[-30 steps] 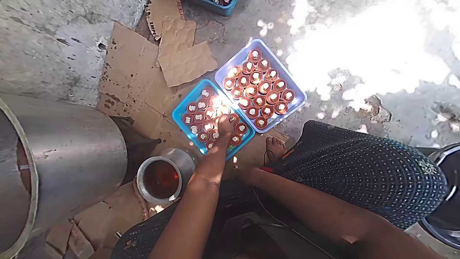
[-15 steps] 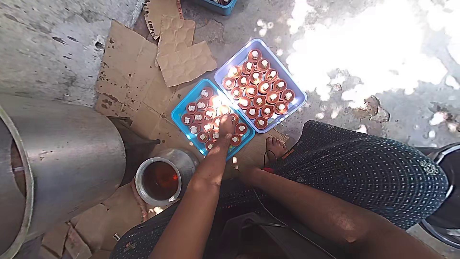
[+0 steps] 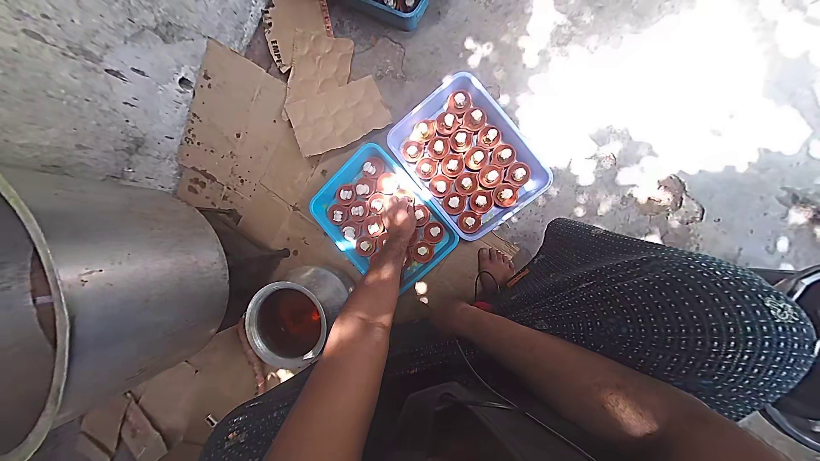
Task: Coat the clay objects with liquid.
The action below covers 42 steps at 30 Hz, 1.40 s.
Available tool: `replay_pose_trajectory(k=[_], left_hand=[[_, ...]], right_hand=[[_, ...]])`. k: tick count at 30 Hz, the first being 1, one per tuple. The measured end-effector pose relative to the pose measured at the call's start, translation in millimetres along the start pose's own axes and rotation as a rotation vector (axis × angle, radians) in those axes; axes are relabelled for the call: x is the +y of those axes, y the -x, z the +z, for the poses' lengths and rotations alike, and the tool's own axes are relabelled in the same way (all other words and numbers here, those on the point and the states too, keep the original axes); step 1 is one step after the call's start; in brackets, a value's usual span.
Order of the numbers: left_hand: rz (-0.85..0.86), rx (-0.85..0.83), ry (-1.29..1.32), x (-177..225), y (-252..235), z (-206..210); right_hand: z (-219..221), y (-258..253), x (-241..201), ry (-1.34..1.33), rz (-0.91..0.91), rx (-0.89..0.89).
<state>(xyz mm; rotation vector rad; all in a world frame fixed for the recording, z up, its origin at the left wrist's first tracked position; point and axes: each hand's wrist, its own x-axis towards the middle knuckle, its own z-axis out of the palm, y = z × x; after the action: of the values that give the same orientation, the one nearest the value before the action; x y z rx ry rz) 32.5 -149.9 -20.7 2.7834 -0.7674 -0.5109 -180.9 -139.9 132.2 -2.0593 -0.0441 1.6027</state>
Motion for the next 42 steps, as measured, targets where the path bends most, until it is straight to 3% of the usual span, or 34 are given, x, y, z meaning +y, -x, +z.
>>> replay_pose_trajectory(k=[2, 5, 6, 7, 8, 10, 12, 13, 14, 17, 21, 25, 28, 32, 37, 39, 42], left_hand=[[0.0, -0.142, -0.042, -1, -8, -2], [0.044, -0.097, -0.095, 11, 1, -13], [0.034, -0.113, -0.131, 34, 16, -40], [-0.144, -0.569, -0.159, 79, 20, -107], [-0.216, -0.576, -0.068, 102, 34, -135], [-0.288, -0.457, 0.066, 112, 46, -149], [-0.237, -0.364, 0.065, 78, 28, -115], [-0.073, 0.066, 0.101, 38, 20, -54], [-0.059, 0.075, 0.153, 16, 6, -34], [-0.026, 0.011, 0.372, -10, 0, -28], [-0.046, 0.055, 0.711, -18, 39, -56], [-0.071, 0.048, 0.853, -41, 98, -111], [-0.023, 0.073, 0.801, -68, 150, -164], [-0.01, 0.137, 0.568, -130, 215, -222], [-0.328, 0.199, 0.371, -205, 264, -220], [-0.463, 0.137, 0.274, -221, 268, -201], [-0.51, -0.019, 0.085, -223, 268, -182]], right_hand=[[-3, 1, -1, 0.02, 0.02, -0.022], [-20, 25, -8, 0.019, 0.002, -0.079], [-20, 28, -6, -0.005, -0.015, -0.068], [-18, 28, -5, -0.05, -0.029, -0.047], [-16, 26, -4, -0.059, -0.032, -0.033], [-21, 31, -10, 0.0, -0.015, -0.063], [-24, 38, -15, 0.043, -0.005, -0.082], [-22, 40, -15, 0.035, -0.001, -0.08], [-22, 43, -16, 0.027, 0.002, -0.072], [-19, 46, -16, 0.0, -0.017, -0.016], [-16, 42, -19, 0.055, -0.044, -0.004], [-14, 66, -34, 0.091, -0.001, 0.024], [0, 54, -31, 0.125, 0.0, 0.096], [21, -6, -26, 0.227, 0.027, 0.154], [36, -16, -21, 0.309, -0.037, 0.212], [40, -15, -28, 0.351, -0.038, 0.235], [39, 15, -58, 0.415, -0.018, 0.231]])
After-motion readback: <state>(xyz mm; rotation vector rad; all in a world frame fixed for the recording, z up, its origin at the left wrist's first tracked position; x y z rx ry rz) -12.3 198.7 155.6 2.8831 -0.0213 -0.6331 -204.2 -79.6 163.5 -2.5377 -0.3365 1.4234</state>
